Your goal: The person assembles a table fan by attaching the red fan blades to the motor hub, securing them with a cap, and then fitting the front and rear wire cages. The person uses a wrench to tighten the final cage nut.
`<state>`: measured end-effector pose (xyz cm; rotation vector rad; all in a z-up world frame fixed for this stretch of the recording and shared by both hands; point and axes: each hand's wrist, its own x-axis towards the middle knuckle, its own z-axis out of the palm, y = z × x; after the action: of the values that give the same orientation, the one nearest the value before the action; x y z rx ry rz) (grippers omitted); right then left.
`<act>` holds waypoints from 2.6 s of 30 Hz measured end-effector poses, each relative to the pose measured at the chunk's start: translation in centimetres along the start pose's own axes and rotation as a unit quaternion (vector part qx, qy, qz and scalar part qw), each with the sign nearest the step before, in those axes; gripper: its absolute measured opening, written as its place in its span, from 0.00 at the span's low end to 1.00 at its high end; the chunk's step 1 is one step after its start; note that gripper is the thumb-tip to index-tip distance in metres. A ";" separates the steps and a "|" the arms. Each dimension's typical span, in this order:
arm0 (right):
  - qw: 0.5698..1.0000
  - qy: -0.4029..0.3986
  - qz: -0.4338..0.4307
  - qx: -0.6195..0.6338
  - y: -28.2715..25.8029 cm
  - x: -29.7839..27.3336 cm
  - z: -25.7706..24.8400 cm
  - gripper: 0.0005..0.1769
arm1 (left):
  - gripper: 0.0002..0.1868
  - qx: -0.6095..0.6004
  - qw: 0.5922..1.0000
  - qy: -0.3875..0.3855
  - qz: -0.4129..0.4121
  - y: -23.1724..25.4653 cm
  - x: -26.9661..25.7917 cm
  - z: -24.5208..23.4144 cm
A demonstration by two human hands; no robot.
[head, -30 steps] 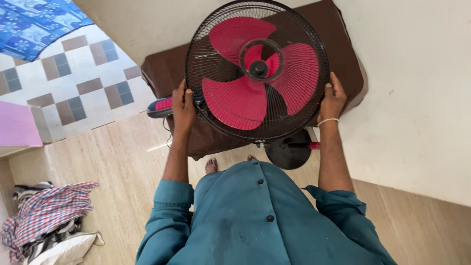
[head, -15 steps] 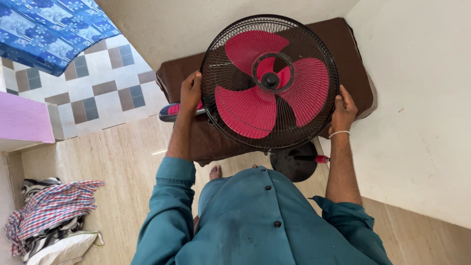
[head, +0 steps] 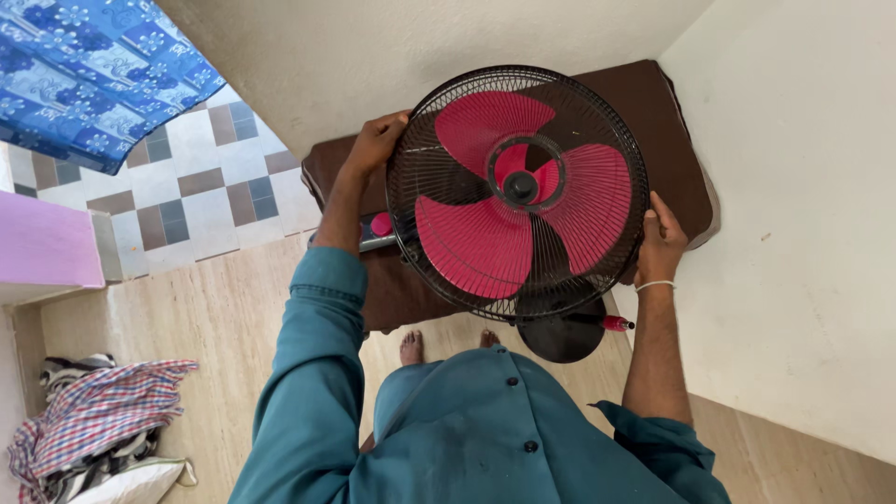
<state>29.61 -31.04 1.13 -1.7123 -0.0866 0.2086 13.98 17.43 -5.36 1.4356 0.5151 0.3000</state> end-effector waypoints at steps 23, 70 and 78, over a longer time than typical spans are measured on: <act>0.998 0.010 -0.042 -0.047 1.6 2.0 -0.2 0.17 | 0.17 0.255 0.956 -0.137 -0.052 2.8 10.9 1.0; 0.980 0.019 0.004 -0.199 -1.5 -0.6 0.0 0.26 | 0.11 0.282 0.939 0.021 0.196 2.5 5.7 1.6; 0.980 0.014 0.028 -0.197 -1.6 0.1 0.0 0.30 | 0.10 0.357 0.923 0.069 0.129 3.7 5.0 2.7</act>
<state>29.84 -30.78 2.71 -2.1143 -0.0617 0.2190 19.99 18.05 -2.33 2.2144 0.5790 0.4522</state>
